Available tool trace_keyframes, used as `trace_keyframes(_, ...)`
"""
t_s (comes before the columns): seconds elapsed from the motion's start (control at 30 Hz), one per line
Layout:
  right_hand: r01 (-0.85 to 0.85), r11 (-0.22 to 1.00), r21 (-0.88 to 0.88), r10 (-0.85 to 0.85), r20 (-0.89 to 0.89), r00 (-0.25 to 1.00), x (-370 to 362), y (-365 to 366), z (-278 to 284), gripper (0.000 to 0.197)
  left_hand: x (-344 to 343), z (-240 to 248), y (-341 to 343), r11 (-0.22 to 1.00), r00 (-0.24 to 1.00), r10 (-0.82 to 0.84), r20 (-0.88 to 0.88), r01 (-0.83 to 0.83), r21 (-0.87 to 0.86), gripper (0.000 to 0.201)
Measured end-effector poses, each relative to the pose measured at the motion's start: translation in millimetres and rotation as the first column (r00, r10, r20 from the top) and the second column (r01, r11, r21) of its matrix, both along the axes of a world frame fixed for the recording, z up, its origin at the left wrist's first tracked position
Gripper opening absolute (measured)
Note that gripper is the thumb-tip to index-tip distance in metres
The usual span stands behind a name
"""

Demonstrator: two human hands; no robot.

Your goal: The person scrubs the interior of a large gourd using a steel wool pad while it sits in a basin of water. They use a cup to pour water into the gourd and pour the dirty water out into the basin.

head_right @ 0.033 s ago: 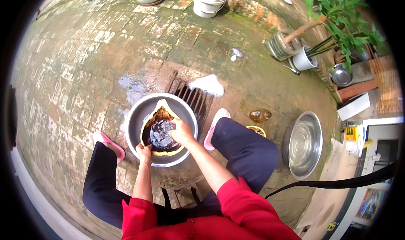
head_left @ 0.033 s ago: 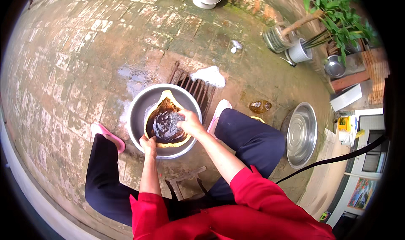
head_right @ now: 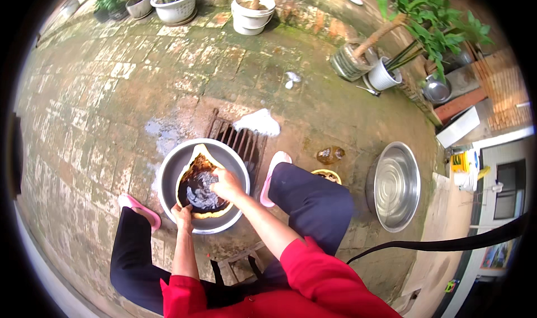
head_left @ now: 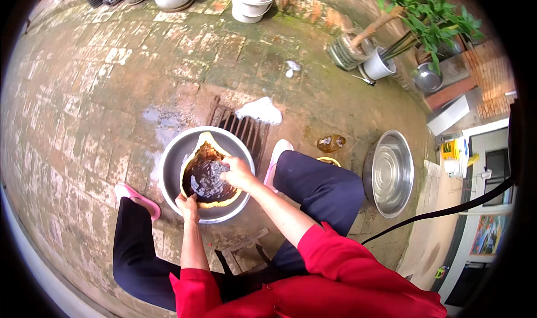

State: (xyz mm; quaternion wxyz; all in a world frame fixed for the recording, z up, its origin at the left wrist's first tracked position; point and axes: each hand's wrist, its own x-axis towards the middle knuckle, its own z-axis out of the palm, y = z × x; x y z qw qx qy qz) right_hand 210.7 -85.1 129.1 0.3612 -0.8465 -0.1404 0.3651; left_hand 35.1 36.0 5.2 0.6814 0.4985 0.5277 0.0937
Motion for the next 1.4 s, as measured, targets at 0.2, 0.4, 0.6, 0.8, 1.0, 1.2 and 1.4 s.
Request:
trace_keyframes(0.2,-0.204,0.97,0.136,0.154,0.308,0.939,16,42,88,0.031,6,85,43,0.997,0.987,-0.038,0.155,0.027,0.066,0.027)
trace_keyframes(0.4,-0.088,0.992,0.091,0.04,0.435,0.9,36,22,148,0.032,24,150,57,0.994,0.996,-0.06,0.067,0.053,0.095,0.027)
trace_keyframes(0.6,-0.052,0.954,0.295,0.024,0.098,0.995,59,41,146,0.042,22,202,95,0.991,0.977,-0.073,0.2,0.048,0.125,0.034)
trace_keyframes(0.8,-0.029,0.942,0.335,0.014,0.046,0.999,61,44,151,0.039,25,204,102,0.981,0.968,-0.139,0.21,0.106,0.159,0.033)
trace_keyframes(1.0,-0.186,0.962,0.199,0.137,0.237,0.962,47,55,145,0.029,25,210,93,0.995,0.988,-0.08,0.128,0.071,0.076,0.042)
trace_keyframes(1.2,-0.237,0.96,0.148,0.145,0.459,0.876,34,55,147,0.026,27,209,91,0.998,0.991,0.001,0.135,-0.01,0.066,0.042)
trace_keyframes(1.4,-0.248,0.96,0.128,0.147,0.521,0.841,32,50,152,0.025,27,210,90,0.996,0.991,-0.084,0.103,0.08,0.04,0.044)
